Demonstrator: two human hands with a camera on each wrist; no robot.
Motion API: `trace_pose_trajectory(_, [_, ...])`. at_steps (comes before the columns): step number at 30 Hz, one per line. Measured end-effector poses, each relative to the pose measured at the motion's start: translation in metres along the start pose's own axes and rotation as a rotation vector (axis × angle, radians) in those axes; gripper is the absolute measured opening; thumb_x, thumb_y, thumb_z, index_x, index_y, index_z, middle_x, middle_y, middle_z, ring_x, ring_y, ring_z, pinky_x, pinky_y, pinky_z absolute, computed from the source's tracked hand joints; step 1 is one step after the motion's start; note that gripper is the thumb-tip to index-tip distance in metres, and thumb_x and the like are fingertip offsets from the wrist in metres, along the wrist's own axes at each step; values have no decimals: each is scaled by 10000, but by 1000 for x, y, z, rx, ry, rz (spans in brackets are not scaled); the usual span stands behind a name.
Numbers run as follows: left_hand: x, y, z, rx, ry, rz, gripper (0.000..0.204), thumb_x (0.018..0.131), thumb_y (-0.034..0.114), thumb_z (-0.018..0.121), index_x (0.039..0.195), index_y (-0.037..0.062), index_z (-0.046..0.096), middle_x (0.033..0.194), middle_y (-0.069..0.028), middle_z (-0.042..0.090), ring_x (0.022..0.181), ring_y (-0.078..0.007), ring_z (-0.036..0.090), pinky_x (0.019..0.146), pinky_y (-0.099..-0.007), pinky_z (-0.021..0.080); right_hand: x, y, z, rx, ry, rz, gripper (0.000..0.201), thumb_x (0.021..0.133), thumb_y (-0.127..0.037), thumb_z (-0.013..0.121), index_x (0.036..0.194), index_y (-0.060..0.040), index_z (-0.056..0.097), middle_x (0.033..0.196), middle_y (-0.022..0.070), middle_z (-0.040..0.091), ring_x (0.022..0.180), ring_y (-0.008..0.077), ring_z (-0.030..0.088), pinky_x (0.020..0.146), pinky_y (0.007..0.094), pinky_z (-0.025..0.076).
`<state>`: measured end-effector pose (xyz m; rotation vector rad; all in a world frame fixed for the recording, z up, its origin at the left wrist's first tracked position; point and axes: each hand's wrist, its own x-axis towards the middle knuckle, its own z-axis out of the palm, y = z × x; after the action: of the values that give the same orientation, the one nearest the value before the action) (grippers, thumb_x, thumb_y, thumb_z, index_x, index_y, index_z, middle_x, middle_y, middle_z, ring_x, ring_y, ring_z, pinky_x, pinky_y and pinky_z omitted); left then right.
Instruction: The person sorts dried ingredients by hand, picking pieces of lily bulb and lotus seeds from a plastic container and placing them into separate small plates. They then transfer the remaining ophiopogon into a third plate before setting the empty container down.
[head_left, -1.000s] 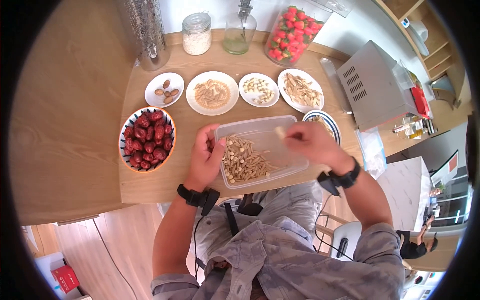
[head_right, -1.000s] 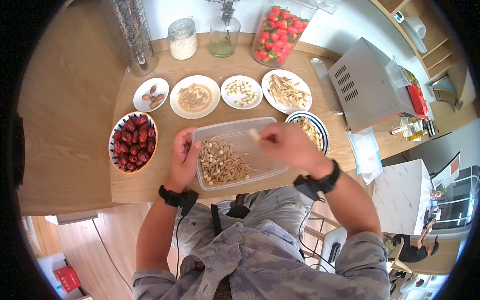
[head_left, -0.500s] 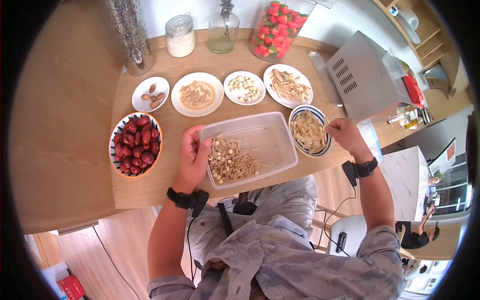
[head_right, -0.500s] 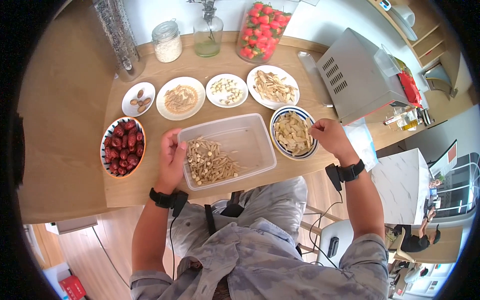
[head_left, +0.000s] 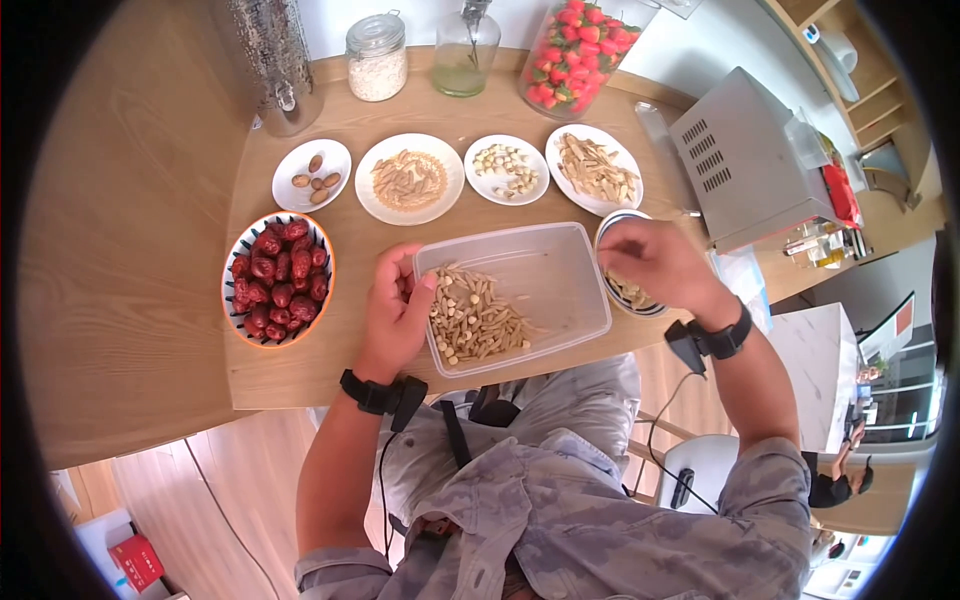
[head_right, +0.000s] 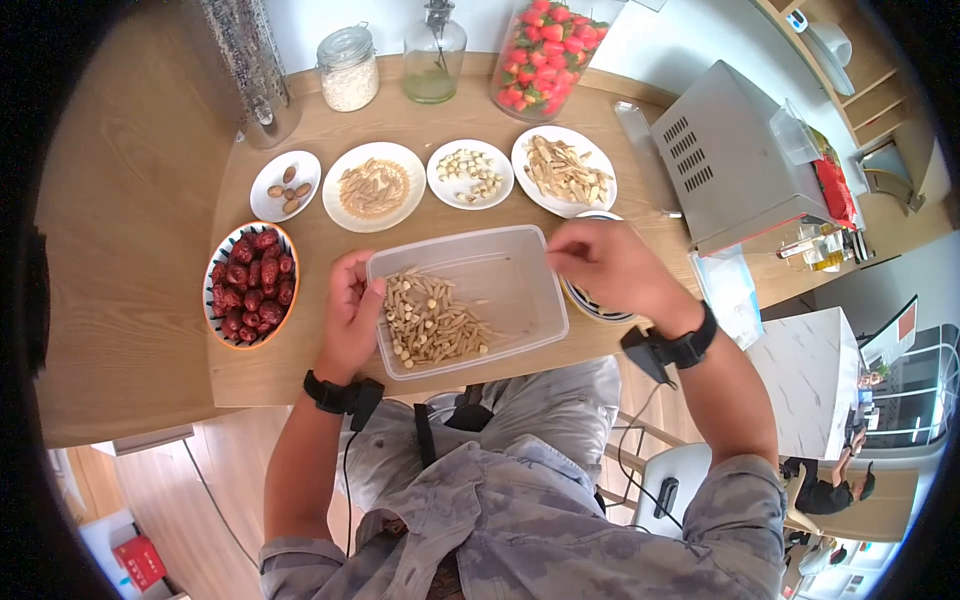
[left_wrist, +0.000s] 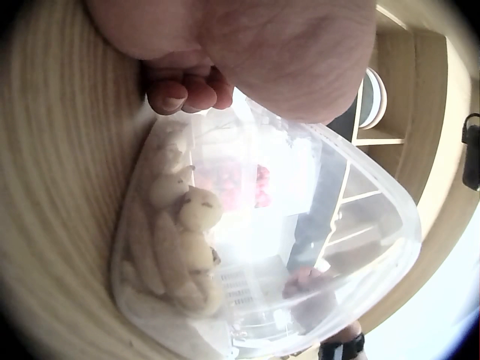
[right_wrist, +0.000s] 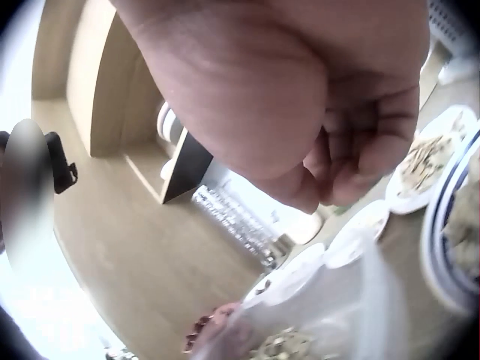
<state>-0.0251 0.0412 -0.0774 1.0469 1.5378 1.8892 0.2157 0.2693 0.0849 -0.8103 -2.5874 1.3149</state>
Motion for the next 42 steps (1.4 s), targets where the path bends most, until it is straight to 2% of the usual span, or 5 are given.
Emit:
trace_pose_trajectory(8, [0, 5, 3, -70, 16, -27, 381, 1017, 49, 645, 1372, 38, 505, 912, 25, 536, 781, -46, 464, 670, -225, 412, 63, -29, 88, -389, -477, -248, 164, 897, -155, 718, 1014, -41, 723, 911, 132, 740, 862, 291, 725, 749, 396, 551])
trace_pose_trajectory(13, [-1, 1, 0, -33, 17, -33, 392, 1012, 54, 656, 1374, 36, 507, 881, 31, 529, 749, -43, 456, 650, -224, 405, 87, -16, 118, -482, -467, -215, 137, 851, -112, 696, 972, -58, 731, 916, 148, 727, 878, 358, 704, 765, 456, 545])
trace_pose_trajectory(21, [-2, -2, -5, -26, -65, -108, 389, 1050, 29, 578, 1418, 43, 454, 1153, -34, 622, 978, -81, 550, 868, -260, 469, 86, -13, 140, -744, -404, -344, 154, 810, -138, 743, 934, -51, 719, 849, 158, 688, 927, 392, 691, 778, 506, 543])
trace_pose_trajectory(30, [-2, -1, -4, -10, -61, -84, 389, 1046, 12, 569, 1416, 42, 455, 1161, -44, 620, 1024, -100, 563, 912, -281, 471, 86, -39, 132, -284, -423, -40, 259, 868, -223, 695, 1010, -14, 750, 922, 188, 759, 843, 316, 753, 764, 412, 578])
trace_pose_trajectory(42, [-1, -1, -4, -27, -55, -90, 391, 1039, -1, 565, 1414, 44, 463, 1179, -49, 624, 1050, -108, 567, 944, -288, 467, 85, -45, 148, -411, -464, 14, 272, 809, -201, 711, 980, 3, 766, 918, 206, 757, 873, 358, 738, 794, 429, 570])
